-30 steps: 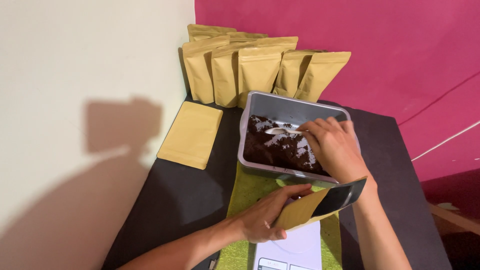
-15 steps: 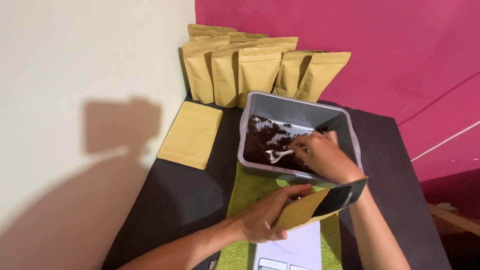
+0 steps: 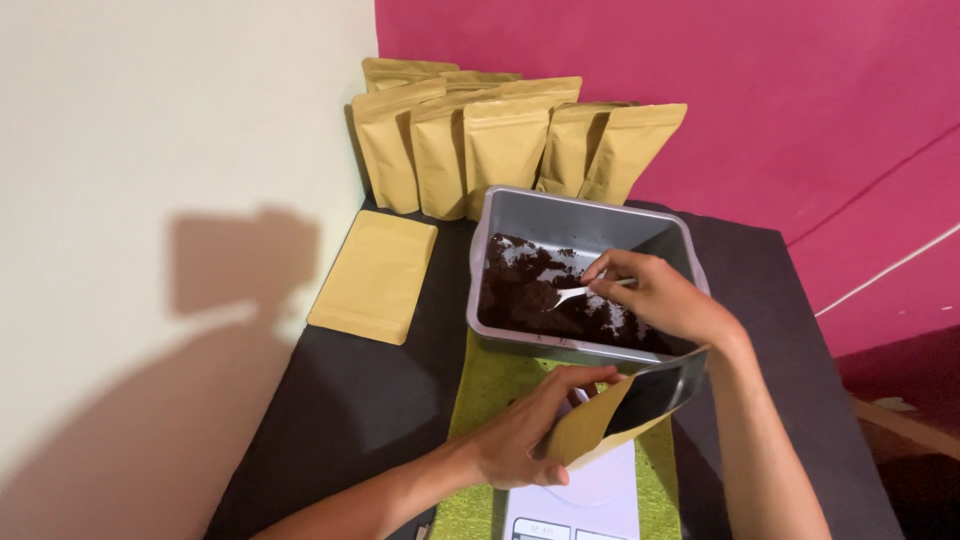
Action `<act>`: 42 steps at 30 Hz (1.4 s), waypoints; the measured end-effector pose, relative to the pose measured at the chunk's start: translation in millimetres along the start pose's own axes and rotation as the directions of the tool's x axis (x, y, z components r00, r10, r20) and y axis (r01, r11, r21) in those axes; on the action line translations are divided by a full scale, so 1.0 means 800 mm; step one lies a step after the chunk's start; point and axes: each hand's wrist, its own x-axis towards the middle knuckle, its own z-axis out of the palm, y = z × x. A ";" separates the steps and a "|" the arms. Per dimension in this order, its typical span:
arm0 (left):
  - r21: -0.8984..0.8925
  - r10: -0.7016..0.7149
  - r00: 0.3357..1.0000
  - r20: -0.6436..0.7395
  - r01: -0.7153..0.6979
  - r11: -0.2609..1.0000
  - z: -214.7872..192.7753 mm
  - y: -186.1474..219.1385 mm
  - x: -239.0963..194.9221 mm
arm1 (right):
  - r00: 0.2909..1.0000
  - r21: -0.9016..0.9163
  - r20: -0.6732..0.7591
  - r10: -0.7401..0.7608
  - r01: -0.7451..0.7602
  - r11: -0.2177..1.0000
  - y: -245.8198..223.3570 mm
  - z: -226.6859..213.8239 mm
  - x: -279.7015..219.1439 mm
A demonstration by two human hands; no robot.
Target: Filling a coffee bag with ground coffee using a spoon and a digital scale to reach a specific weight.
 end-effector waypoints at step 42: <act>-0.144 -0.085 0.991 -0.100 0.070 0.987 0.024 -0.013 0.010 | 0.958 -0.064 -0.279 0.069 -0.090 0.994 -0.067 -0.071 -0.109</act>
